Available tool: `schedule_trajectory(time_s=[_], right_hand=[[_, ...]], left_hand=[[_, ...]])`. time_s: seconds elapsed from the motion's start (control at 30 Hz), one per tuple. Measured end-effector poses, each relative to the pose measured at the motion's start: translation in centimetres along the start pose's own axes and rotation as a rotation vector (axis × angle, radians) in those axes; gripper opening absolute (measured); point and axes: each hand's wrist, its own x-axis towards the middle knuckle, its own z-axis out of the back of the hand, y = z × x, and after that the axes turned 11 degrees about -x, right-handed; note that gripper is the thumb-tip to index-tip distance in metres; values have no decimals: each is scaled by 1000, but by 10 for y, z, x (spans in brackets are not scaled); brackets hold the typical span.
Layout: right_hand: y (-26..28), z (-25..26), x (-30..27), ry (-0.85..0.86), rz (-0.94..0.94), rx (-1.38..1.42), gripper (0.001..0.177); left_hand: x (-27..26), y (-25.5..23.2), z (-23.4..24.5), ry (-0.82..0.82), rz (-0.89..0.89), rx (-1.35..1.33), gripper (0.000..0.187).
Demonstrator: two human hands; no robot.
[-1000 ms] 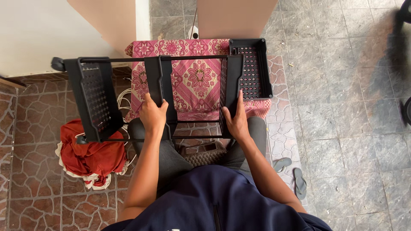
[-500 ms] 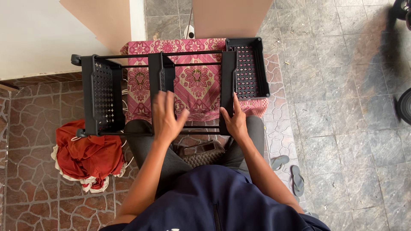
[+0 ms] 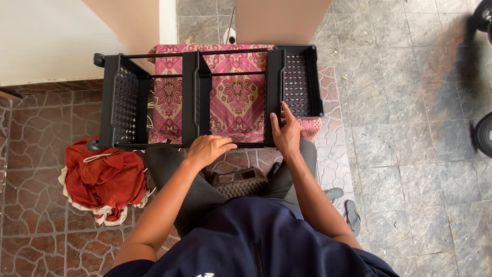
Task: The person assembles a black plastic storage unit by connecting side panels, inserting crossbars, and attaching four legs. They repeatedly adjust and reseat components to ensure alignment and stability.
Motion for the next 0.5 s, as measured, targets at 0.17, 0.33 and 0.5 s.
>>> schedule_trajectory(time_s=[0.17, 0.33, 0.5], right_hand=[[-5, 3, -17, -173, 260, 163, 50], [-8, 1, -15, -279, 254, 299, 47], [-4, 20, -5, -409, 457, 291, 44]], left_hand=[[36, -14, 33, 119, 77, 96, 41], [59, -47, 62, 49, -10, 152, 40], [80, -81, 90, -20, -90, 206, 36]])
